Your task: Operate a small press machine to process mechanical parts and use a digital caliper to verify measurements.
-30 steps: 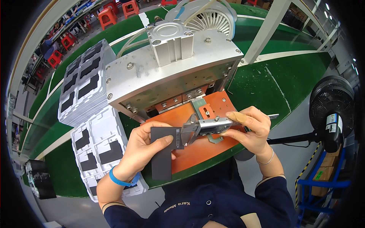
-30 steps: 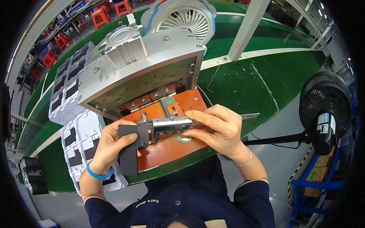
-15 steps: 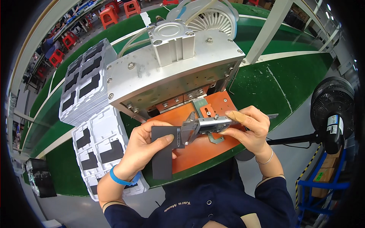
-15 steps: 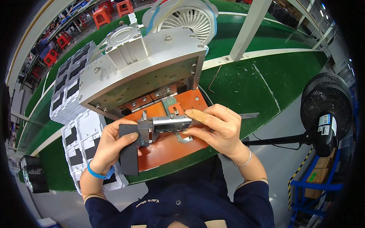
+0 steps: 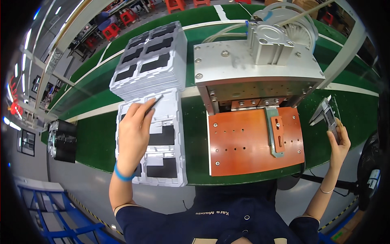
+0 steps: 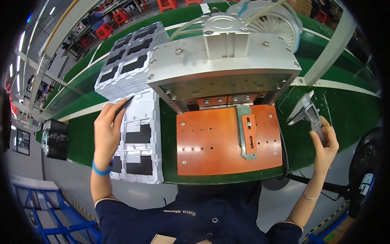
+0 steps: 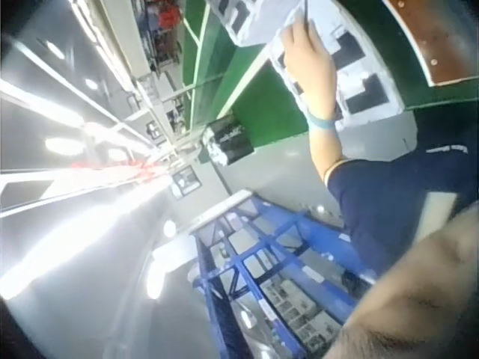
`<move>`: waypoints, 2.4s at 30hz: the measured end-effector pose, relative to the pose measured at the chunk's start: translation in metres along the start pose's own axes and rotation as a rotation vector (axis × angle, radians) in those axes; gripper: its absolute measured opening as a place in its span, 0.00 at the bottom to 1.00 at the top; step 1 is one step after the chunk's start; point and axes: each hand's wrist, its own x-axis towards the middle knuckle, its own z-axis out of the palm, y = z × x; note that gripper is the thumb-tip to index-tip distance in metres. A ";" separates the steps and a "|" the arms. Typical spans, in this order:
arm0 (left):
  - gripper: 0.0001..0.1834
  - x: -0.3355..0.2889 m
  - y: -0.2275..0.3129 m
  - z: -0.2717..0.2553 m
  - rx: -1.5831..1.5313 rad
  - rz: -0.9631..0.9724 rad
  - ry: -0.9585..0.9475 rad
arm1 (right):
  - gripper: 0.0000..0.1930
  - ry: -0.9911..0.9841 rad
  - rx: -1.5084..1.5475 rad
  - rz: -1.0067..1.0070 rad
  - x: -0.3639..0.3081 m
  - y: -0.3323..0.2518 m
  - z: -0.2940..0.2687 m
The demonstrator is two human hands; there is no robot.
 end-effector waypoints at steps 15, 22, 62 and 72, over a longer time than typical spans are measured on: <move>0.28 -0.025 -0.100 0.082 0.145 -0.024 -0.131 | 0.21 0.052 -0.603 0.092 0.015 0.141 -0.006; 0.23 -0.006 -0.143 0.073 -0.063 -0.056 -0.266 | 0.20 0.027 -0.680 0.092 0.016 0.130 -0.001; 0.14 0.006 0.103 0.059 -0.535 0.091 -0.652 | 0.12 -1.192 0.745 -0.709 0.017 -0.227 0.027; 0.27 -0.017 0.102 0.080 -0.384 0.459 -0.326 | 0.07 -0.670 0.055 -0.466 0.029 -0.132 0.105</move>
